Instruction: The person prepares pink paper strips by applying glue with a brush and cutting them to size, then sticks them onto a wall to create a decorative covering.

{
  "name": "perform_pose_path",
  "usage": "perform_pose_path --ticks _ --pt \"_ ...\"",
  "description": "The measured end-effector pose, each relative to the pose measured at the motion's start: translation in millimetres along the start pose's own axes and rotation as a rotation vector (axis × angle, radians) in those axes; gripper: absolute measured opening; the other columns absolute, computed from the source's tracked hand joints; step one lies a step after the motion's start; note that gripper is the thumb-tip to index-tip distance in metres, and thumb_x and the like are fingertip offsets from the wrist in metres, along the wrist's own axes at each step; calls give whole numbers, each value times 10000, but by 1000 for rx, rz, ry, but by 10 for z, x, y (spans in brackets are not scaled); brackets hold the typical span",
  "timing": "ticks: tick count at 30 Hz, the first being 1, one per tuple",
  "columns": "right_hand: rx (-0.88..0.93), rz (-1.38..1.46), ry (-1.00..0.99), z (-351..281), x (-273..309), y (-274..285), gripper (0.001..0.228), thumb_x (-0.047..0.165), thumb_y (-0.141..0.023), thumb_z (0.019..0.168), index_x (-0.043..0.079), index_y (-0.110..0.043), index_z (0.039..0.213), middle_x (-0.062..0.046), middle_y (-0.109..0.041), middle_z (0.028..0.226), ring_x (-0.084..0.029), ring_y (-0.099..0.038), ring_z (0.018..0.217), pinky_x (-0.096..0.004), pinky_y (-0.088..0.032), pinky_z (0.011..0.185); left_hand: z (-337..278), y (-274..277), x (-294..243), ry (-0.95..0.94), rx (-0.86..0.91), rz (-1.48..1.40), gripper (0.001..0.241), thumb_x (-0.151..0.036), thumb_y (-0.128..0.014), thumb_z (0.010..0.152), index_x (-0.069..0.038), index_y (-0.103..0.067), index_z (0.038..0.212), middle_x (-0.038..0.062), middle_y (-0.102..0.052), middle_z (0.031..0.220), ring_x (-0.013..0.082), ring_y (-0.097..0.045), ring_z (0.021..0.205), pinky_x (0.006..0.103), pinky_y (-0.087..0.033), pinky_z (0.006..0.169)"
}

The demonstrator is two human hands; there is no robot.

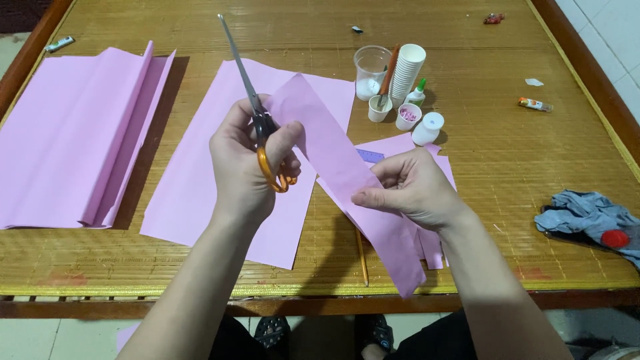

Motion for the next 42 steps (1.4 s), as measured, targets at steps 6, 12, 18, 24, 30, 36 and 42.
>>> perform_pose_path --ticks 6,12,18,24,30,36,42 --pt "-15 -1 10 -14 54 -1 157 12 -888 734 -67 -774 807 -149 -716 592 -123 -664 568 -253 -598 522 0 -15 -9 12 1 9 335 -58 -800 830 7 -607 1096 80 -592 677 160 -636 481 293 -593 438" --pt "-53 8 12 37 -90 75 141 9 -872 744 -61 -757 783 -125 -683 569 -130 -664 539 -242 -588 502 -4 7 32 24 9 3 342 -63 -793 843 10 -597 1113 95 -600 714 165 -641 492 287 -589 440" --pt "-98 -48 119 56 35 48 171 37 -887 754 -47 -743 791 -122 -662 573 -107 -637 581 -222 -564 520 -5 -1 79 39 0 -70 395 -99 -795 843 -4 -574 1156 115 -629 831 209 -715 591 288 -629 497" --pt "-342 -392 279 -63 265 30 90 52 -847 777 60 -761 754 -68 -687 569 -65 -564 538 -211 -508 507 -36 -28 72 28 -54 -82 411 -148 -808 871 -54 -530 1159 68 -574 856 177 -667 539 269 -598 458" --pt "-614 -1030 1022 -336 447 -225 206 60 -877 751 139 -696 695 17 -620 558 -156 -566 456 -269 -492 459 -248 -358 352 134 85 8 525 -87 -934 679 1 -573 1050 159 -645 828 247 -699 503 344 -618 427" --pt "-566 -1049 1125 -436 530 -344 193 89 -875 767 131 -690 732 -24 -625 675 -228 -607 589 -332 -523 582 -239 -314 348 133 103 30 392 -78 -808 822 36 -551 1095 161 -632 796 238 -697 521 350 -639 469" --pt "-212 -198 476 -119 540 -78 606 470 -658 914 4 -611 1298 -122 -678 1167 -215 -597 1125 -384 -461 1046 -146 -290 282 66 301 64 412 -74 -880 771 19 -596 1055 173 -670 757 265 -720 511 361 -636 467"
Point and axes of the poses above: each hand's wrist, its own z-axis towards the middle knuckle, its own y-axis out of the back of the hand, x = y × z, the point moved 6 cm from there along z, towards the middle knuckle
